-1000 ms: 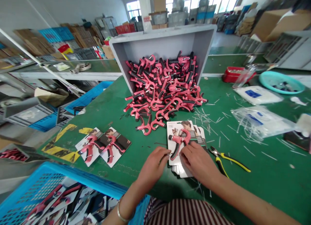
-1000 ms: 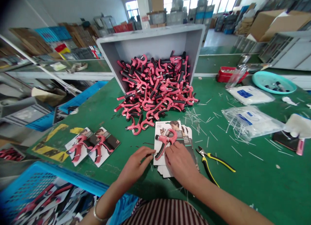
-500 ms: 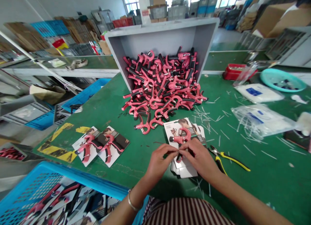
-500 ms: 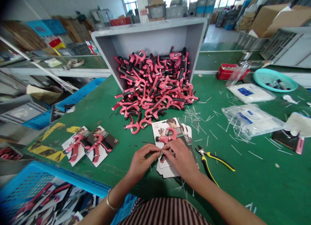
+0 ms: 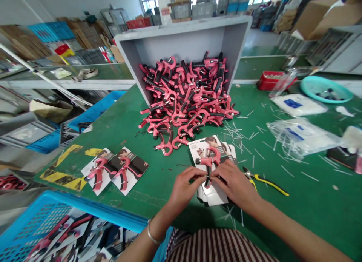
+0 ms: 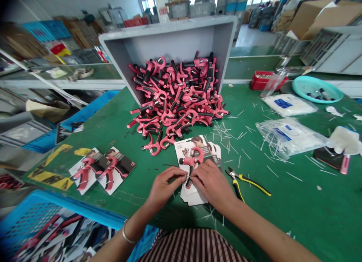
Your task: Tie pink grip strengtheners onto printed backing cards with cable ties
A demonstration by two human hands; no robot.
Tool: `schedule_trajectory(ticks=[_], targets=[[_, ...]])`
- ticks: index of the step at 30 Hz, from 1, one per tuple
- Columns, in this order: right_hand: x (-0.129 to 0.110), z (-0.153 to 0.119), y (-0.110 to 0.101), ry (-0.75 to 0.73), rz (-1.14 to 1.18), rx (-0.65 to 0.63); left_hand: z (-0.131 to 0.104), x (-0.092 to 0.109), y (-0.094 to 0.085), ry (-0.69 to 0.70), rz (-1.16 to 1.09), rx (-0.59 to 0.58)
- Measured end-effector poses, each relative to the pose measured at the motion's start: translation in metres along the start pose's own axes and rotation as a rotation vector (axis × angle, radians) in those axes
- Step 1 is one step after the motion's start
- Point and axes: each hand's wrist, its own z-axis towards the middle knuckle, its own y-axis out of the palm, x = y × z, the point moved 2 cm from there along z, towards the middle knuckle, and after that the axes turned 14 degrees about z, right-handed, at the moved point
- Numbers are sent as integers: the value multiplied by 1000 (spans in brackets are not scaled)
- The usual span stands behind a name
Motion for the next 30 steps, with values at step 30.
schedule_trajectory(ticks=[30], targets=[[-2,2,1,-13,288,3,-11,11,5,79,216,3]])
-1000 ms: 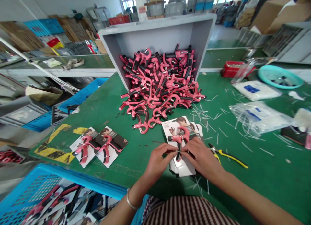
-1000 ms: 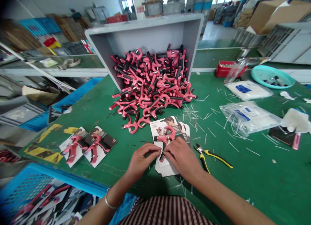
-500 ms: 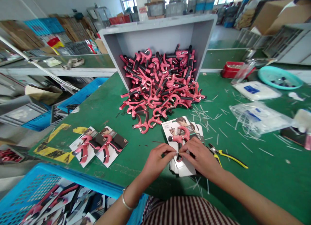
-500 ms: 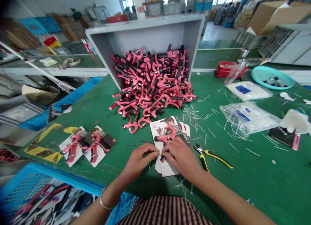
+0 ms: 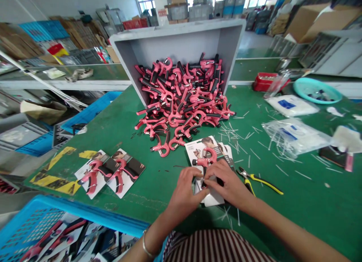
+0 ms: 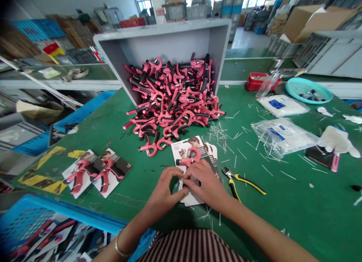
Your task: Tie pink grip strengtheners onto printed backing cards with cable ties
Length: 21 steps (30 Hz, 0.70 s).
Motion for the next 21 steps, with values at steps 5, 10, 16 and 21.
schedule_trajectory(ticks=[5,10,16,21], targets=[[5,3,11,-3,172,-60,-10,-22,18,49,224,179],[40,-46,-28,75,14,210,-9,-40,1,-126,19,111],[107,-143,-74,479,-677,242,12,-37,-32,-267,-95,68],[109,-136,-71,476,-639,140,34,-4,-12,202,278,-45]])
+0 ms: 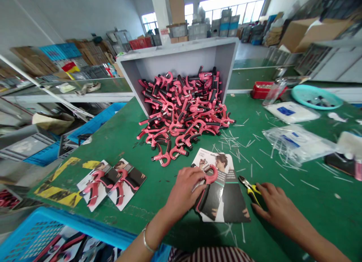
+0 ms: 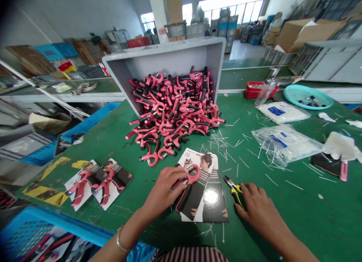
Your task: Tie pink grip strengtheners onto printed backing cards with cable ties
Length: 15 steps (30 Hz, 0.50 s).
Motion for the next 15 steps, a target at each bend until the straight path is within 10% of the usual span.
schedule_trajectory(ticks=[5,9,15], targets=[[0,19,-26,351,814,-167,5,9,-11,164,-74,-121],[-20,14,-35,559,1400,-267,-1,-26,-22,-296,-249,-58],[-87,33,-48,4,720,-231,-9,-39,17,-575,-809,-395]])
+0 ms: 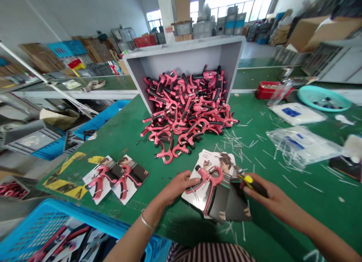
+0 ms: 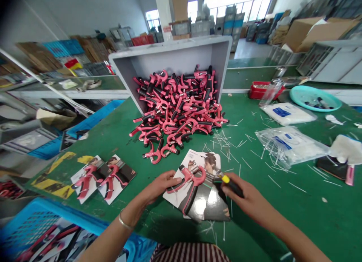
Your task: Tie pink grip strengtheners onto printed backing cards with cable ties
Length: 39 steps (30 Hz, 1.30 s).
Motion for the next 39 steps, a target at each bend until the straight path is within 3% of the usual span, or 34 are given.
schedule_trajectory(ticks=[2,4,9,16,21,24,28,29,31,33,35,39], targets=[[-14,9,8,-233,-421,-22,2,1,9,23,-109,68],[-19,15,16,-359,-706,-18,1,4,15,43,-174,122],[-14,14,28,-384,-903,39,-2,6,20,52,-319,100],[-15,14,36,-348,-893,17,-3,4,17,49,-277,101],[-11,33,26,-237,-761,-44,-2,13,19,79,-251,122],[-29,34,26,-203,-546,-121,5,23,15,140,-161,284],[-61,10,54,-301,-322,-486,19,39,2,219,-4,635],[-64,5,62,-312,-315,-511,21,42,0,234,-26,710],[-61,4,71,-315,-346,-373,24,46,-3,270,-128,797],[-53,13,74,-323,-398,-122,22,48,-2,302,-230,820],[-45,24,74,-343,-435,34,18,49,3,313,-296,830],[-40,37,82,-325,-458,80,10,49,11,311,-360,859]])
